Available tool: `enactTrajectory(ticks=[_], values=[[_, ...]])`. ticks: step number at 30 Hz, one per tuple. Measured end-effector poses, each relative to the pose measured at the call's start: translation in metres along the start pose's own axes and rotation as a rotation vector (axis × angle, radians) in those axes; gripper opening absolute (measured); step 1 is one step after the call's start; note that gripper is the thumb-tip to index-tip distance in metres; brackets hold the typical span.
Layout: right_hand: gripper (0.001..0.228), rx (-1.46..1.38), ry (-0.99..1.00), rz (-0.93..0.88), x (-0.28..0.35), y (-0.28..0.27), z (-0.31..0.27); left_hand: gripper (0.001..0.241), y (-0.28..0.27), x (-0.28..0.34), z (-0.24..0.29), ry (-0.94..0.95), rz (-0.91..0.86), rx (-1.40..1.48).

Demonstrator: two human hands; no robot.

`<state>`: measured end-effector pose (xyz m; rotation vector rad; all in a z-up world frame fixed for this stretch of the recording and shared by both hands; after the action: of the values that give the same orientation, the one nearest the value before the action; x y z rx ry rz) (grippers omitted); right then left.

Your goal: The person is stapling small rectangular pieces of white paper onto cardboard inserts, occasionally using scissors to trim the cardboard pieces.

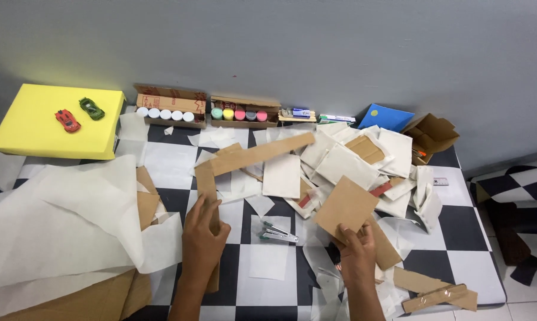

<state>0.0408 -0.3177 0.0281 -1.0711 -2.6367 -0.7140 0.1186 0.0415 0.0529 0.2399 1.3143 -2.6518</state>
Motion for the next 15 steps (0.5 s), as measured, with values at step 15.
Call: enactTrajectory(ticks=[15], values=[[0.045, 0.071, 0.062, -0.05, 0.016, 0.026, 0.02, 0.084, -0.078, 0.025, -0.081, -0.272, 0.196, -0.593]])
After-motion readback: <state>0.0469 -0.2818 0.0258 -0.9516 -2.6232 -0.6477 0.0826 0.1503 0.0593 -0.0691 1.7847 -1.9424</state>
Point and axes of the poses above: each hand's wrist, its own x-axis away from the middle knuckle, its own y-axis out of the palm, z = x × y, the point moved 10 cm from there along -x, towards the middle knuckle, and after that the axes turned 9 degrees about -x, right-handed, at the moved point
